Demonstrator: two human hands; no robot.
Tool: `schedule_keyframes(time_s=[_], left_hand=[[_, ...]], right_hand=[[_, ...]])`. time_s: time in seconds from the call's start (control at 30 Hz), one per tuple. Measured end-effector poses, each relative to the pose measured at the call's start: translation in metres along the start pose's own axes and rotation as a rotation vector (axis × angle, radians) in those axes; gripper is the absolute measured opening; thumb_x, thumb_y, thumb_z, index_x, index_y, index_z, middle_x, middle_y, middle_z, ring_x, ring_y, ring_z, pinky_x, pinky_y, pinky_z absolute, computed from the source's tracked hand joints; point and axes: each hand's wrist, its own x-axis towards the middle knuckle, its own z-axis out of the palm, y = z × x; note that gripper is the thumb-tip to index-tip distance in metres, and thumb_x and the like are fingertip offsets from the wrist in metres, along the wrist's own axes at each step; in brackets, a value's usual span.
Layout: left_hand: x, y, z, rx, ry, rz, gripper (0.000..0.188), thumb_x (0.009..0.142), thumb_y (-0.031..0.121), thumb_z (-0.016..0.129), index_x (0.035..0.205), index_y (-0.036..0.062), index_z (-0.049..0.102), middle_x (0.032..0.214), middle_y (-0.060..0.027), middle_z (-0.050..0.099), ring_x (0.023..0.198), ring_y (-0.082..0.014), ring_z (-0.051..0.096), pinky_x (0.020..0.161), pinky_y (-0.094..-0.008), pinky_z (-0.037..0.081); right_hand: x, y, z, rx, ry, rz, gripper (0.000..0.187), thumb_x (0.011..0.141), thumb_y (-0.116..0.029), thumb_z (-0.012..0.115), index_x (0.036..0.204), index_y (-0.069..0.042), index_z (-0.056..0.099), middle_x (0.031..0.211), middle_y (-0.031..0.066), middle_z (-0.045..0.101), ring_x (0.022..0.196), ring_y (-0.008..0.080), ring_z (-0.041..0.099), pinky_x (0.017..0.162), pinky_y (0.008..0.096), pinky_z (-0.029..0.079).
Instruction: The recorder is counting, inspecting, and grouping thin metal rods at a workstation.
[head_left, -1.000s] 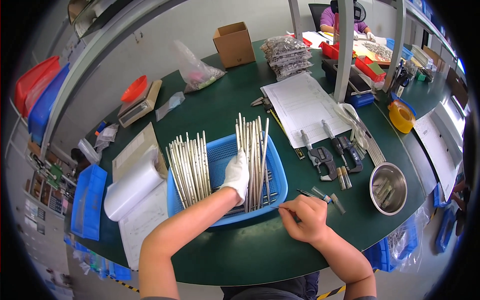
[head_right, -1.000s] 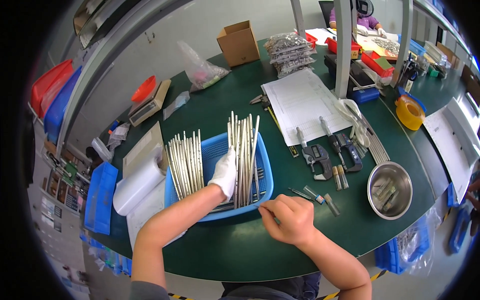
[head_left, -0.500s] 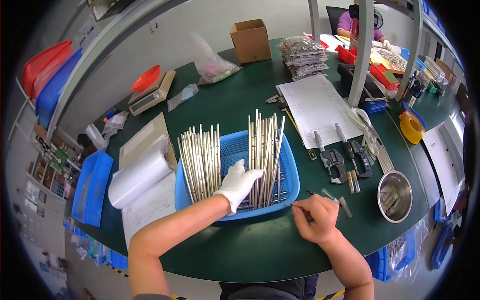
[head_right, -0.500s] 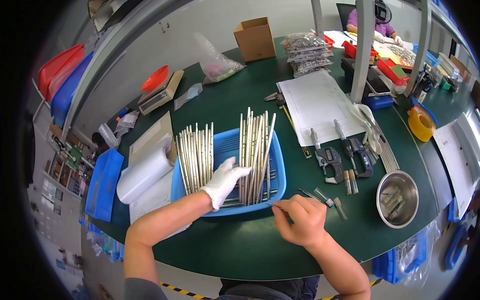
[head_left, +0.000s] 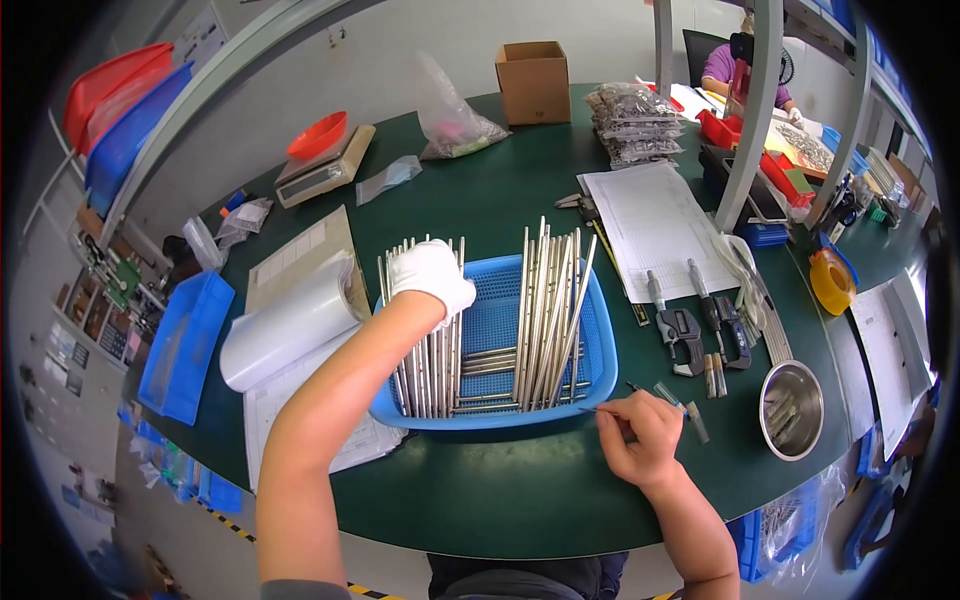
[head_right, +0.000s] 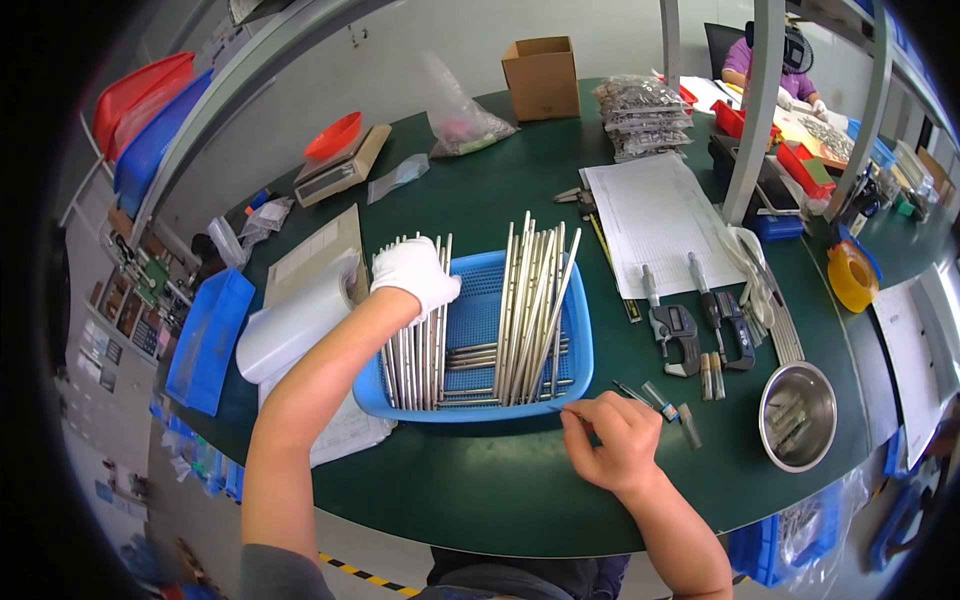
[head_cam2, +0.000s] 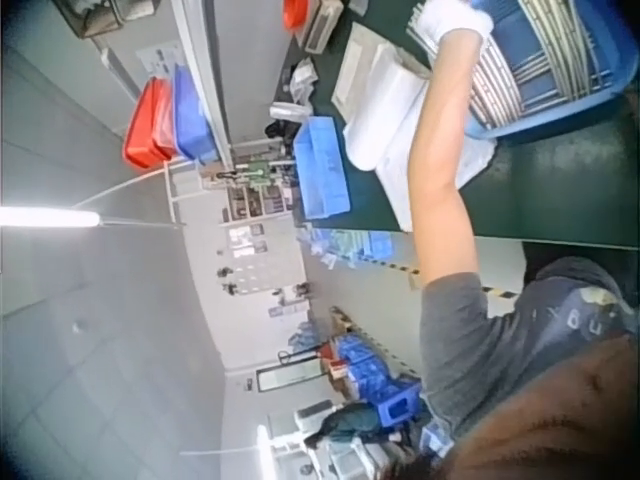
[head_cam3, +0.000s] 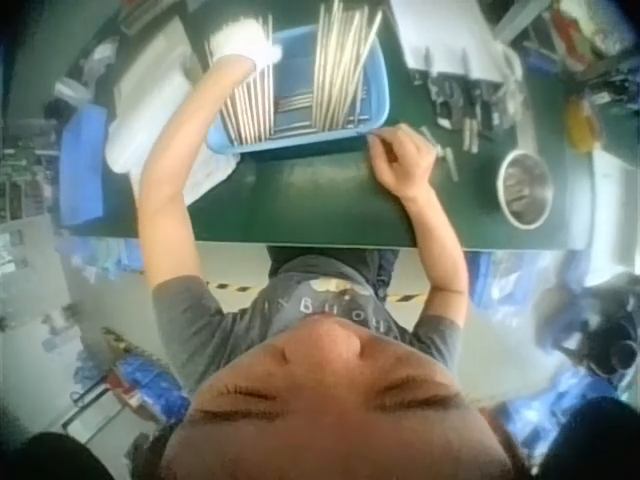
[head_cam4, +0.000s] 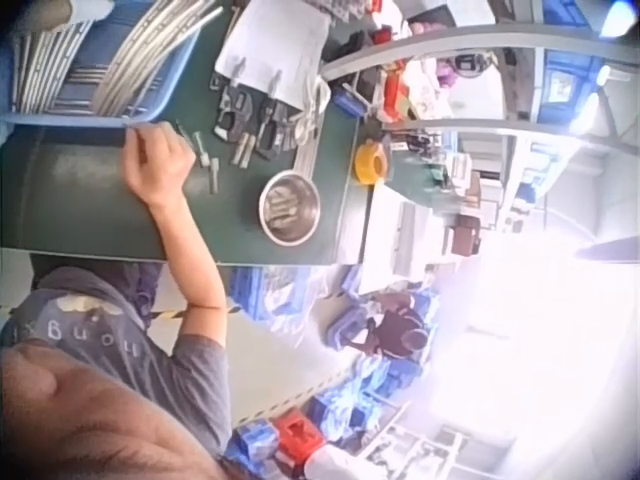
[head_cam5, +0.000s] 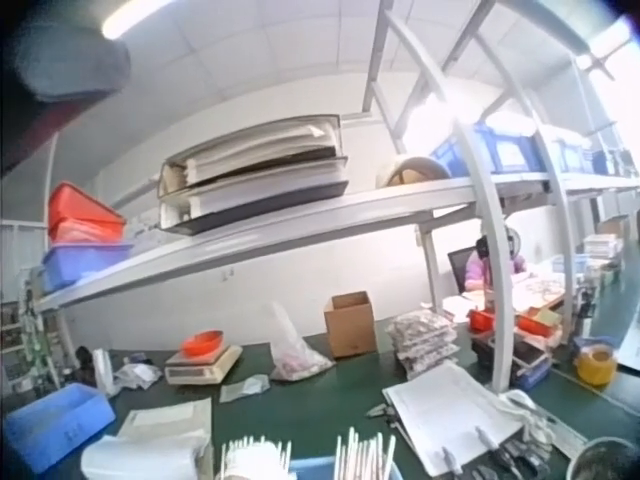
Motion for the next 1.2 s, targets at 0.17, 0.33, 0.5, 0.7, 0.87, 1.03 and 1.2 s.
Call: schedule_keyframes(time_s=[0.17, 0.33, 0.5, 0.7, 0.87, 1.03, 1.2], left_hand=[[0.015, 0.014, 0.027, 0.285, 0.082, -0.074, 0.030, 0.059, 0.019, 0.072, 0.084, 0.0030, 0.069, 0.085, -0.0123, 0.067, 0.082, -0.0224, 0.066, 0.068, -0.0331, 0.052], [0.019, 0.012, 0.017, 0.260, -0.078, -0.014, 0.021, 0.065, 0.014, 0.064, 0.083, 0.0044, 0.069, 0.085, -0.0138, 0.067, 0.081, -0.0264, 0.066, 0.068, -0.0362, 0.052], [0.005, 0.002, 0.004, -0.056, -0.027, -0.045, 0.027, 0.071, 0.018, 0.052, 0.084, 0.0001, 0.067, 0.086, -0.0213, 0.064, 0.082, -0.0329, 0.064, 0.070, -0.0392, 0.051], [-0.003, -0.023, 0.003, -0.443, -0.078, -0.057, 0.023, 0.080, 0.018, 0.049, 0.087, -0.0006, 0.062, 0.076, -0.0193, 0.063, 0.074, -0.0267, 0.065, 0.064, -0.0364, 0.051], [-0.041, -0.038, -0.015, -1.313, -0.147, -0.110, 0.022, 0.090, 0.019, 0.046, 0.102, 0.0011, 0.049, 0.079, -0.0141, 0.062, 0.066, -0.0199, 0.063, 0.059, -0.0312, 0.054], [-0.088, -0.051, -0.063, -1.486, 0.099, 0.029, 0.019, 0.091, 0.020, 0.050, 0.092, 0.0011, 0.050, 0.075, -0.0126, 0.062, 0.067, -0.0175, 0.063, 0.059, -0.0300, 0.053], [-0.158, -0.037, -0.085, -1.485, 0.163, 0.159, 0.022, 0.093, 0.022, 0.047, 0.085, 0.0017, 0.052, 0.074, -0.0115, 0.063, 0.067, -0.0150, 0.062, 0.064, -0.0276, 0.052]], right_hand=[[0.003, -0.002, -0.001, 0.003, 0.028, 0.001, 0.014, 0.063, 0.004, 0.066, 0.072, -0.004, 0.059, 0.052, 0.0021, 0.049, 0.039, 0.0130, 0.045, 0.038, 0.0245, 0.033], [0.007, -0.001, -0.005, -0.014, 0.061, 0.000, 0.014, 0.062, 0.005, 0.065, 0.071, -0.004, 0.060, 0.051, 0.0017, 0.048, 0.038, 0.0125, 0.044, 0.037, 0.0243, 0.031], [0.008, -0.002, -0.005, 0.003, 0.086, -0.023, 0.014, 0.062, 0.005, 0.065, 0.070, -0.004, 0.060, 0.051, 0.0016, 0.048, 0.038, 0.0123, 0.044, 0.037, 0.0244, 0.030], [0.005, -0.001, -0.005, 0.004, 0.079, -0.011, 0.012, 0.063, 0.005, 0.065, 0.070, -0.004, 0.060, 0.053, 0.0018, 0.049, 0.038, 0.0124, 0.044, 0.037, 0.0243, 0.031], [0.005, -0.003, -0.002, 0.007, 0.061, -0.012, 0.012, 0.064, 0.005, 0.065, 0.070, -0.004, 0.059, 0.053, 0.0024, 0.049, 0.038, 0.0127, 0.043, 0.037, 0.0245, 0.031], [0.002, -0.004, 0.001, 0.020, 0.031, -0.006, 0.012, 0.064, 0.006, 0.064, 0.070, -0.003, 0.059, 0.053, 0.0030, 0.049, 0.039, 0.0129, 0.043, 0.037, 0.0246, 0.031], [0.005, -0.005, -0.006, -0.009, 0.060, 0.002, 0.013, 0.064, 0.007, 0.064, 0.071, -0.003, 0.060, 0.053, 0.0026, 0.049, 0.039, 0.0117, 0.043, 0.038, 0.0238, 0.031]])
